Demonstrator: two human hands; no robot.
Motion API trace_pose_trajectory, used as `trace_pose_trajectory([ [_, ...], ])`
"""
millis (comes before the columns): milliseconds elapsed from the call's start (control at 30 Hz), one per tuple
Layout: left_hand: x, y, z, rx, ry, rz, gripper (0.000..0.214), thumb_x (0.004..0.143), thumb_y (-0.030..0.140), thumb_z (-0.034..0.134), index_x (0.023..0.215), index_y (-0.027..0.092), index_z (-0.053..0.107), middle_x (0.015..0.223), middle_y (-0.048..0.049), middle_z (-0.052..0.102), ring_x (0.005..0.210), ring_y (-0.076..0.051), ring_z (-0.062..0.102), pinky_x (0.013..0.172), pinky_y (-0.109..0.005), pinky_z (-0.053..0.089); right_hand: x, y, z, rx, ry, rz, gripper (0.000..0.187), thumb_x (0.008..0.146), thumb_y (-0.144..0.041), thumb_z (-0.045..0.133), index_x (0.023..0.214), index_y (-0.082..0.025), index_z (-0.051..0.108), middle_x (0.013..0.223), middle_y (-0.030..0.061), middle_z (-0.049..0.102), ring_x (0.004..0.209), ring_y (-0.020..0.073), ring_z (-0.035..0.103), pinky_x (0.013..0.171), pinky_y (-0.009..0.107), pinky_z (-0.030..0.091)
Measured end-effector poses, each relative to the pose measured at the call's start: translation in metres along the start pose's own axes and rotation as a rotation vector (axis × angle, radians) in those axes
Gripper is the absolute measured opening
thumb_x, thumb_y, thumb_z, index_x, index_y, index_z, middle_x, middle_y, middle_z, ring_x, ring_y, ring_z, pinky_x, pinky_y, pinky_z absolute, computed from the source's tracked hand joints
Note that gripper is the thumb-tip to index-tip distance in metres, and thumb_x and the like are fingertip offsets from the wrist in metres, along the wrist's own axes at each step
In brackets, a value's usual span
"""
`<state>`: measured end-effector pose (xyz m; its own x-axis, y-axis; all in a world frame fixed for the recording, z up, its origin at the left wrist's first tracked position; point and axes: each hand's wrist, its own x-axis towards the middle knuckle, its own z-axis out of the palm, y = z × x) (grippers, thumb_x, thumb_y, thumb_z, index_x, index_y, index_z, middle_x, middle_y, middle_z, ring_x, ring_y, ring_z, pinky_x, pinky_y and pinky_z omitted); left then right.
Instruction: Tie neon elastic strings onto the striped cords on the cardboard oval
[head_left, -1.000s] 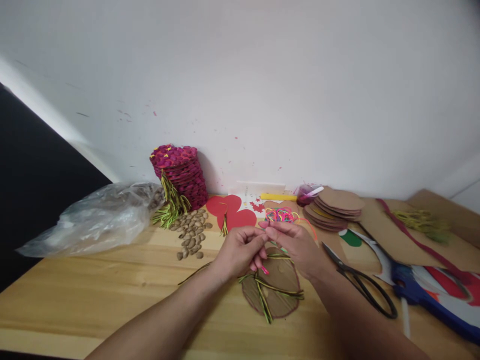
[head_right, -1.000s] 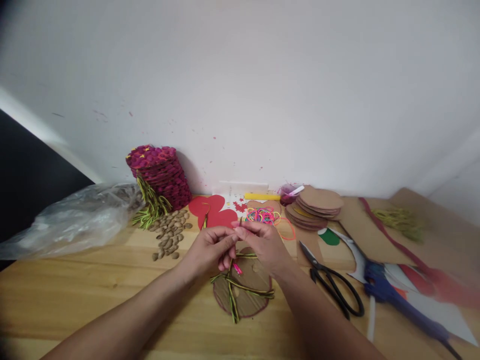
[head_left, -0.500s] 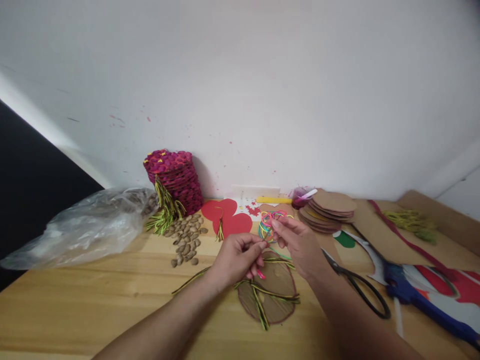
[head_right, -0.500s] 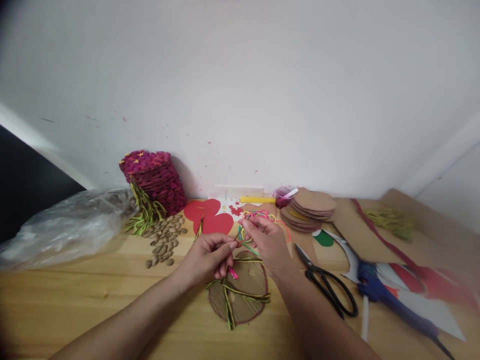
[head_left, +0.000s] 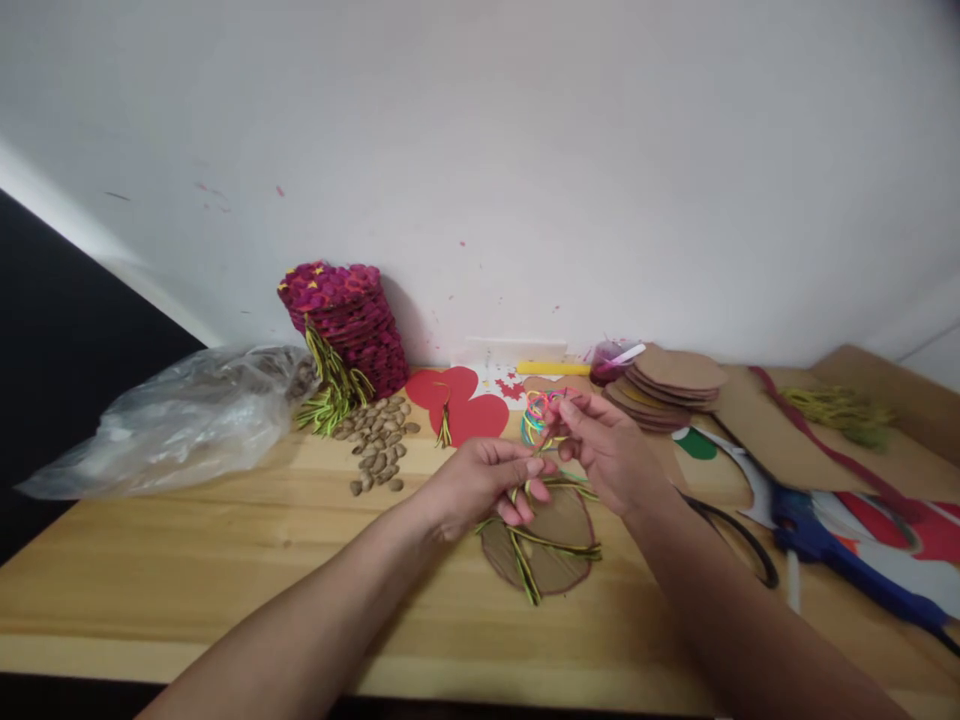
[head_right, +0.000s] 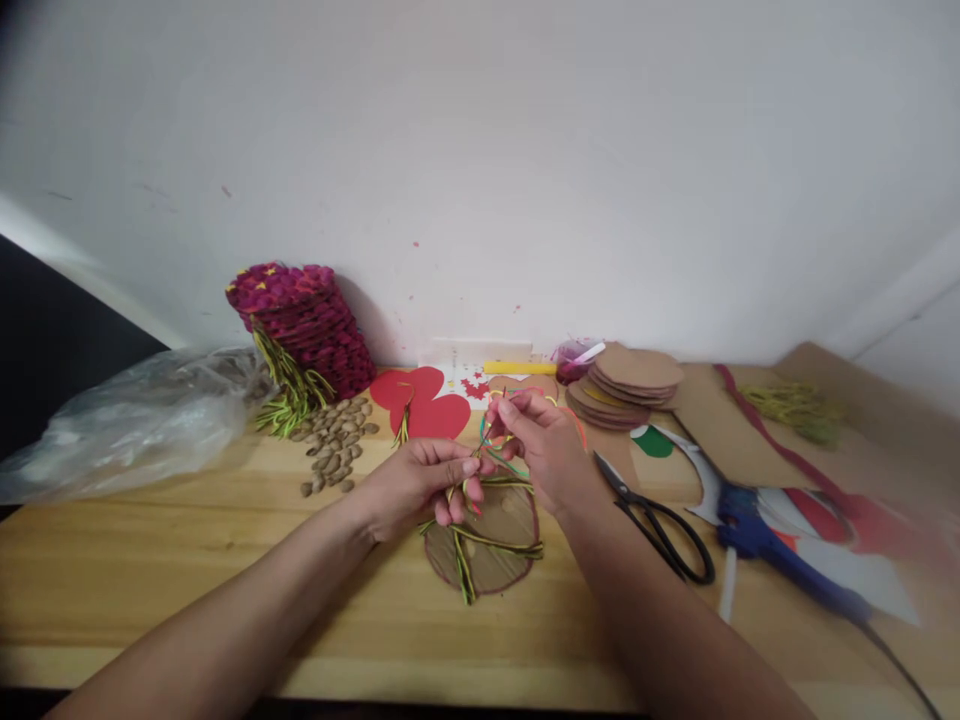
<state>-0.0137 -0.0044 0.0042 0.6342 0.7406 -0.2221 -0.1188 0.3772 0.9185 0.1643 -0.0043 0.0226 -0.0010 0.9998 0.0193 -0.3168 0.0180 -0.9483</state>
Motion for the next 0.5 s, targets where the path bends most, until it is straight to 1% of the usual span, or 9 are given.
trace_pose_trajectory([
  [67,-0.002,0.002,-0.001,-0.015,-0.042,-0.061,0.036,0.079,0.04,0.074,0.101,0.012,0.071,0.081,-0.0069,0.072,0.052,-0.008,0.064,0.043,-0.014,0.046,-0.001,0.001,0.002,0.02,-0.001,0.037,0.023,0.074,-0.038,0.079,0.079,-0.02,0.065,0.083,0.0015,0.066,0.073,0.0139,0.064,0.049,0.019,0.045],
  [133,-0.003,0.002,-0.001,-0.018,-0.055,-0.114,0.035,0.077,0.039,0.076,0.1,0.012,0.071,0.086,-0.009,0.073,0.054,-0.009,0.066,0.042,-0.013,0.045,-0.002,0.002,0.004,0.059,-0.004,0.094,0.027,0.073,-0.039,0.079,0.08,-0.021,0.061,0.083,0.0017,0.068,0.073,0.0156,0.067,0.048,0.02,0.046],
  [233,-0.003,0.002,0.0,-0.003,-0.078,-0.165,0.035,0.075,0.037,0.078,0.1,0.013,0.072,0.093,-0.0105,0.075,0.055,-0.01,0.068,0.041,-0.013,0.045,-0.004,0.003,0.008,0.078,-0.027,0.137,0.03,0.073,-0.041,0.079,0.083,-0.022,0.058,0.079,0.0002,0.068,0.07,0.0163,0.069,0.045,0.019,0.046],
  [367,-0.004,-0.001,0.002,-0.022,-0.098,-0.201,0.028,0.074,0.032,0.078,0.095,0.013,0.074,0.097,-0.011,0.075,0.057,-0.012,0.07,0.042,-0.013,0.047,-0.006,0.003,0.011,0.028,-0.032,0.082,0.033,0.074,-0.045,0.078,0.084,-0.023,0.055,0.068,-0.0033,0.064,0.057,0.0133,0.066,0.039,0.017,0.042],
  [500,-0.002,-0.004,0.002,-0.071,-0.116,-0.197,0.025,0.077,0.023,0.076,0.1,0.015,0.074,0.097,-0.0102,0.075,0.06,-0.012,0.071,0.047,-0.015,0.052,-0.005,0.004,0.011,0.001,-0.027,0.049,0.032,0.075,-0.045,0.076,0.083,-0.022,0.056,0.067,-0.0035,0.063,0.053,0.0117,0.063,0.034,0.016,0.039],
])
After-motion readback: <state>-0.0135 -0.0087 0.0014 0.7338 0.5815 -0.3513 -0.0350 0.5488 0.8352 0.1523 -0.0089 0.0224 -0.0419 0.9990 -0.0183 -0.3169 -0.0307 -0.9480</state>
